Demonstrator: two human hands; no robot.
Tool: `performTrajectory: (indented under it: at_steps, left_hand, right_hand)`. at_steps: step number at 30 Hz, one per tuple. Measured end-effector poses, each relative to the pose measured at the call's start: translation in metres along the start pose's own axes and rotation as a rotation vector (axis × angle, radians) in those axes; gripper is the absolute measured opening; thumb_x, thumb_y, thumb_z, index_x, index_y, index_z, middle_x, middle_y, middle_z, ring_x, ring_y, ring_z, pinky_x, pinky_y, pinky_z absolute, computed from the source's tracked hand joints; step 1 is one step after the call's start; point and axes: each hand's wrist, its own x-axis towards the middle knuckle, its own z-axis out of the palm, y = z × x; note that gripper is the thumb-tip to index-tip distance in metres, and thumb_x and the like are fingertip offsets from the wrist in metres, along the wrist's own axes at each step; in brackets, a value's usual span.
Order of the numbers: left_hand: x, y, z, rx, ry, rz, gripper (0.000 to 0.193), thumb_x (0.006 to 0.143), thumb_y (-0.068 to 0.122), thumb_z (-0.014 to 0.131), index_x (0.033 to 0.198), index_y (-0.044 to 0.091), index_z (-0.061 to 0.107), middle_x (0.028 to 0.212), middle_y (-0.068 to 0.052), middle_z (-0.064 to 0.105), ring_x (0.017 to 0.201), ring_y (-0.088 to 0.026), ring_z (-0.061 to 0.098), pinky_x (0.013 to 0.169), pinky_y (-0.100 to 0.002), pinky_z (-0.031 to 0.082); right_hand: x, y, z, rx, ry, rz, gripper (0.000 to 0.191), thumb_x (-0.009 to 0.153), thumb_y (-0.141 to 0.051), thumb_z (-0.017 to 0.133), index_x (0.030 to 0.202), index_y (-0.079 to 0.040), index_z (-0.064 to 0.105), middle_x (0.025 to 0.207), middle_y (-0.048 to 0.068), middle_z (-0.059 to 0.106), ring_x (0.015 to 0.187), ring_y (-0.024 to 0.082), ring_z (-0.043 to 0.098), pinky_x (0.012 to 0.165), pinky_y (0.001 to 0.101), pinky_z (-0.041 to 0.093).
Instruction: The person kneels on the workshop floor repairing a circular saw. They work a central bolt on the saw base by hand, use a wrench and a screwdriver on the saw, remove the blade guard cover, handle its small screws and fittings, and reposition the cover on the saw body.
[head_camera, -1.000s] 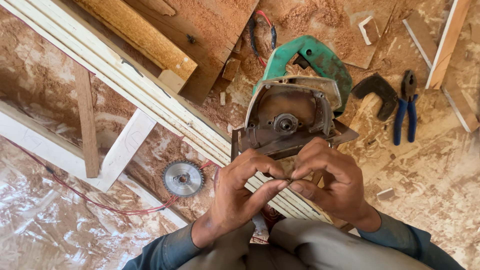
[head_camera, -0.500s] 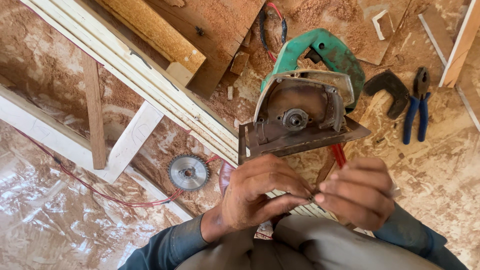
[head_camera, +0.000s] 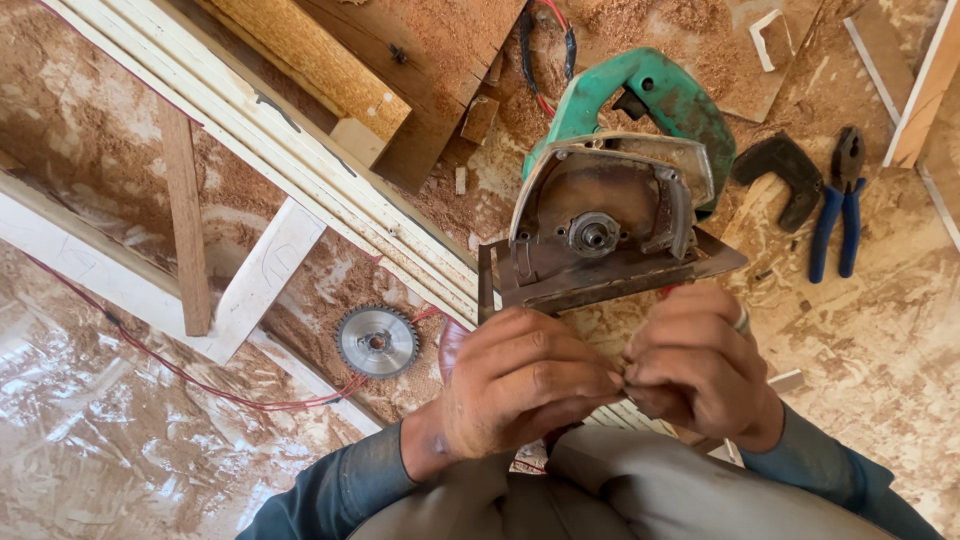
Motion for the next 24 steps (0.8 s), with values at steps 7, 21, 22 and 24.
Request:
performTrajectory:
  at_steps: [7, 21, 22, 24]
  left_hand:
    - [0.006, 0.005, -0.014, 0.189, -0.053, 0.077, 0.029, 0.094, 0.019, 0.076, 0.122, 0.013, 0.073, 0.116, -0.001, 0.072, 0.106, -0.02, 0.069, 0.089, -0.035, 0.056]
    - [0.014, 0.015, -0.029, 0.54, -0.085, 0.196, 0.032, 0.089, 0.022, 0.078, 0.121, 0.017, 0.077, 0.119, 0.005, 0.07, 0.104, -0.016, 0.06, 0.095, -0.036, 0.048]
    - [0.014, 0.015, -0.029, 0.557, -0.089, 0.192, 0.033, 0.087, 0.022, 0.078, 0.12, 0.017, 0.078, 0.118, 0.005, 0.07, 0.102, -0.016, 0.059, 0.095, -0.036, 0.048]
    - [0.013, 0.013, -0.029, 0.567, -0.096, 0.181, 0.036, 0.084, 0.023, 0.077, 0.119, 0.017, 0.079, 0.116, 0.006, 0.07, 0.1, -0.015, 0.058, 0.095, -0.036, 0.047]
  right_hand:
    - [0.016, -0.011, -0.006, 0.237, -0.068, 0.297, 0.015, 0.089, -0.02, 0.076, 0.092, -0.009, 0.066, 0.091, 0.004, 0.067, 0.086, 0.017, 0.064, 0.077, 0.0329, 0.051]
    - [0.012, -0.01, -0.004, 0.422, -0.058, 0.456, 0.014, 0.085, -0.014, 0.08, 0.089, -0.005, 0.07, 0.087, 0.005, 0.073, 0.08, 0.016, 0.067, 0.073, 0.0312, 0.052]
    - [0.012, -0.009, -0.002, 0.431, -0.048, 0.445, 0.013, 0.086, -0.014, 0.079, 0.091, -0.005, 0.071, 0.089, 0.005, 0.074, 0.082, 0.016, 0.069, 0.073, 0.0309, 0.054]
    - [0.012, -0.007, 0.001, 0.444, -0.035, 0.427, 0.013, 0.089, -0.015, 0.078, 0.094, -0.005, 0.073, 0.092, 0.005, 0.076, 0.085, 0.016, 0.072, 0.074, 0.0303, 0.058]
